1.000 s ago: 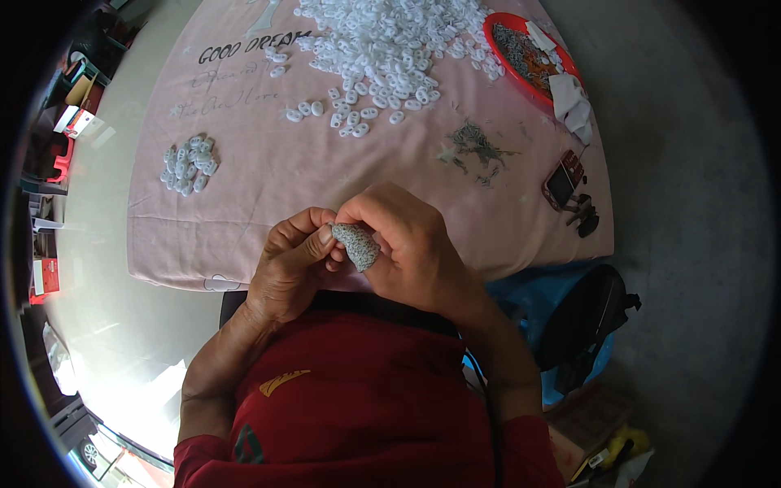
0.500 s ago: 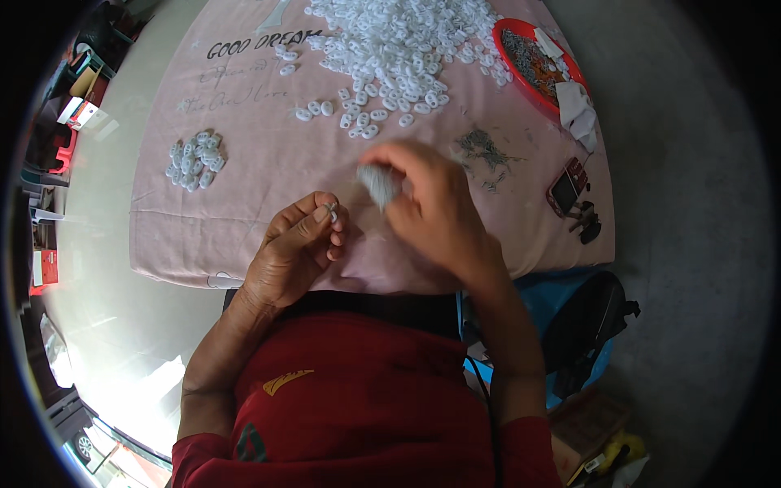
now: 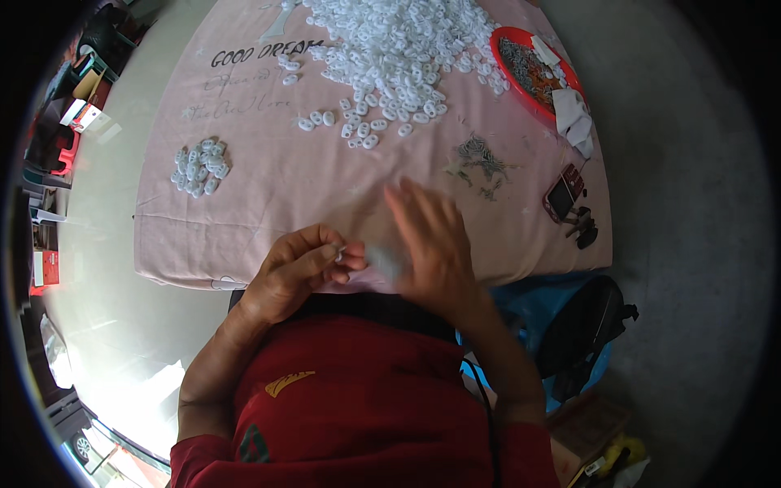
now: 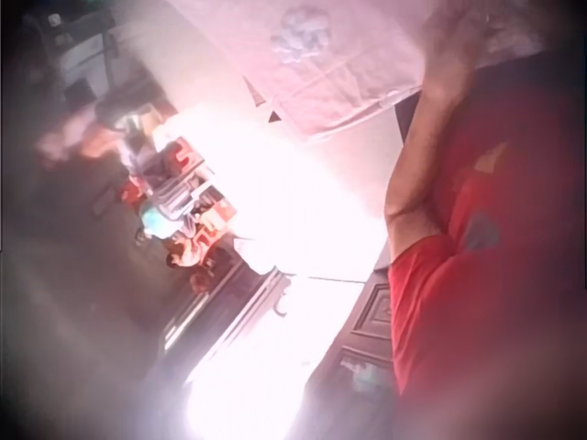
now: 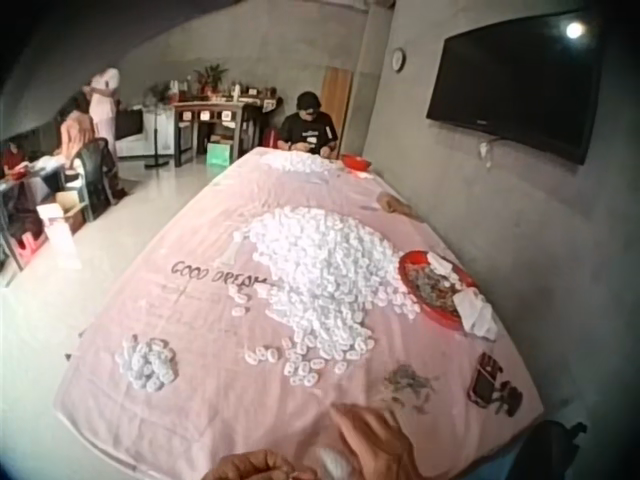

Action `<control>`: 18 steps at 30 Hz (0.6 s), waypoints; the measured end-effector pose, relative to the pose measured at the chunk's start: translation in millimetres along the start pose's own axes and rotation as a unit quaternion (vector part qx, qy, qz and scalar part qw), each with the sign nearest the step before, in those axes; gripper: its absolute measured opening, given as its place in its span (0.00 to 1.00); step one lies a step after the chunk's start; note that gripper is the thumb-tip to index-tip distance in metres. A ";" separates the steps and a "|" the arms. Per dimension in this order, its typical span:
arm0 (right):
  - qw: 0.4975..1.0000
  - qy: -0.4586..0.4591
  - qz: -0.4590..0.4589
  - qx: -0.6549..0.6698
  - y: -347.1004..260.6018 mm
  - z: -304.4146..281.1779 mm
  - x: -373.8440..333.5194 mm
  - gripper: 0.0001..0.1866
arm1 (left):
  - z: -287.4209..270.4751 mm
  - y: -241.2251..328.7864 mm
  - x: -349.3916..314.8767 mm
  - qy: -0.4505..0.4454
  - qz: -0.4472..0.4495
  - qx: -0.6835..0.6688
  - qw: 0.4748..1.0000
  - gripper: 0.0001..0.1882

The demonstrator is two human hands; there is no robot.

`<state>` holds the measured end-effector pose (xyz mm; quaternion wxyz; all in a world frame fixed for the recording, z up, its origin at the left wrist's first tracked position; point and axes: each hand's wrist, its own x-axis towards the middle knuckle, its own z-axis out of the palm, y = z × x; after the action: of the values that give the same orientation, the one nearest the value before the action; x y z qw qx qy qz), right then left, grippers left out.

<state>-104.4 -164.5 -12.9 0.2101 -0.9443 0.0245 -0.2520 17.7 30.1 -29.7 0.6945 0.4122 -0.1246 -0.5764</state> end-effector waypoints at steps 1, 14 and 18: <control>0.998 -0.041 0.004 -0.048 -9.0 -1.7 -21.8 0.27 | 2.0 3.1 -6.0 0.000 -0.001 0.001 1.000 0.09; 0.991 -0.121 0.061 -0.003 9.6 -41.0 -32.8 0.27 | -12.9 2.4 -42.9 0.014 0.035 -0.038 0.999 0.06; 0.997 -0.067 0.035 0.034 33.6 -20.0 24.2 0.22 | -5.7 3.0 -27.4 0.019 0.063 -0.080 0.995 0.05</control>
<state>-91.0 -206.5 0.4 0.2518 -0.9501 0.0348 -0.1810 15.2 57.3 -22.9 0.7621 0.3575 -0.0909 -0.5320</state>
